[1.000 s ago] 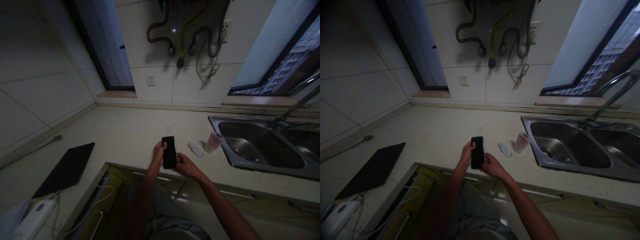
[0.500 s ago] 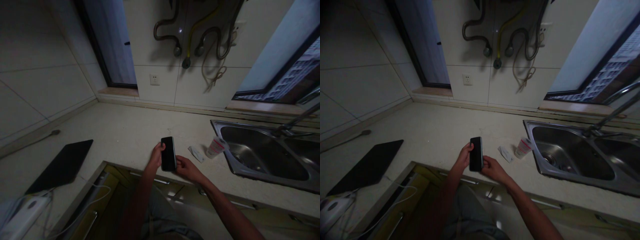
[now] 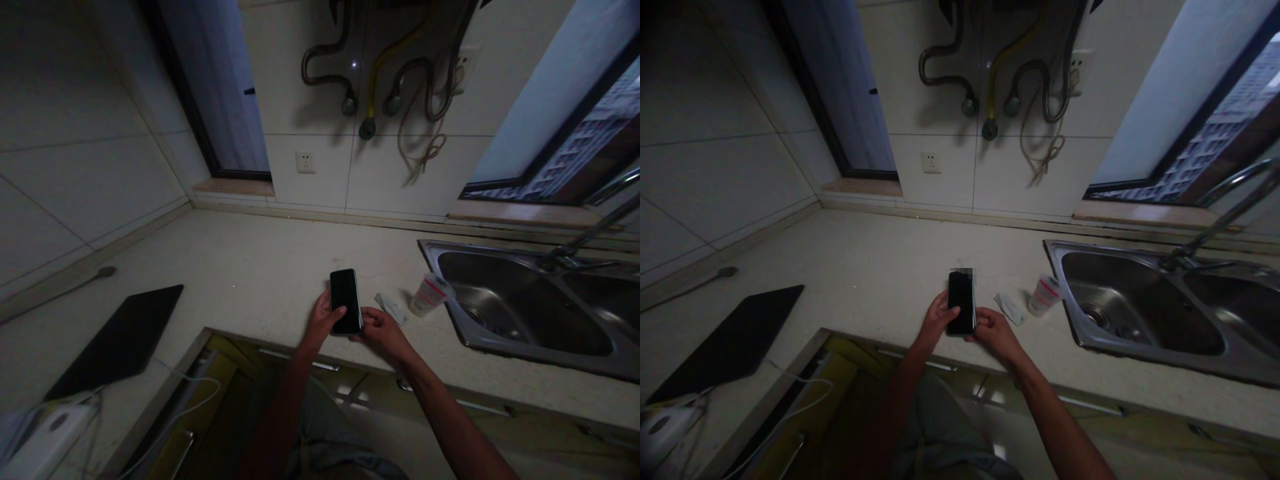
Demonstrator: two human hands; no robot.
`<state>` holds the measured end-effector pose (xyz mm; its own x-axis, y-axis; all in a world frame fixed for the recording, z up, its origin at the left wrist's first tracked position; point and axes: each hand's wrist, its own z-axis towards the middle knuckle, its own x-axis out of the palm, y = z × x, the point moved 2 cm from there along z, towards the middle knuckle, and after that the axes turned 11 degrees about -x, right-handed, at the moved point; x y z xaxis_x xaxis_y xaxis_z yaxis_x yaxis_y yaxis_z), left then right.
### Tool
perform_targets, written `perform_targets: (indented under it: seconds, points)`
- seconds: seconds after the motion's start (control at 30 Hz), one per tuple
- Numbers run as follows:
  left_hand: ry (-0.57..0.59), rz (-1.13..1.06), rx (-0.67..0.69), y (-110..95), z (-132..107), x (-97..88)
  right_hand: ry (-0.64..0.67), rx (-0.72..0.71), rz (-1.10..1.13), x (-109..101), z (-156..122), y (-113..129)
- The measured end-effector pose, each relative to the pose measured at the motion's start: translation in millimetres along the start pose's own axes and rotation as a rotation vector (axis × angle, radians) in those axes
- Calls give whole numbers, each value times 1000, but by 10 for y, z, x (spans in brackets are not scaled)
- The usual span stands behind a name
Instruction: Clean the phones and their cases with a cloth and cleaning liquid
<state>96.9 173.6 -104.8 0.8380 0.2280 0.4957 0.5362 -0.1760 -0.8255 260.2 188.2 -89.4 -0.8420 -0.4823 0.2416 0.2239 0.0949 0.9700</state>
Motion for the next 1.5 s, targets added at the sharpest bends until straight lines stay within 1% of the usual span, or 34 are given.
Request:
perform_targets:
  seconds: [0.1,0.2,0.27,0.37,0.43,0.47,0.53,0.6,0.73,0.87,0.97,1.07,1.13,1.3,1.4,1.5]
  points:
    - [116,-38,-122,-57,-18,-70,-19,-23,38,-38,26,5]
    - [163,-67,-146,-81,-27,-115,-17,-62,46,-56,60,-5]
    - [154,-60,-133,-67,-25,-110,-7,-80,25,-52,81,-8]
    - [51,14,-71,-32,-21,-66,37,-127,-68,-22,91,20]
    - [-16,93,-18,-13,-24,-28,75,-174,-174,8,80,60]
    - [-27,137,4,-5,-26,-10,87,-195,-240,22,70,81]
    - [-16,217,33,15,-27,13,102,-228,-368,47,47,122]
    - [6,288,50,38,-18,11,122,-257,-444,66,28,153]
    - [2,380,52,81,16,-21,175,-272,-442,84,20,169]
    - [-16,297,10,78,19,-17,173,-290,-437,107,37,163]
    - [7,218,-38,37,-5,-6,193,-323,-384,163,52,173]
    - [34,209,-60,-20,-19,-1,196,-328,-371,206,56,180]
    - [53,234,-71,-55,-22,10,179,-337,-428,211,47,188]
    - [87,289,-68,-134,-51,82,156,-366,-651,223,-14,256]
    - [88,262,-118,-169,-83,109,165,-389,-761,259,-45,325]
    - [115,219,-173,-195,-117,121,190,-415,-794,286,-66,376]
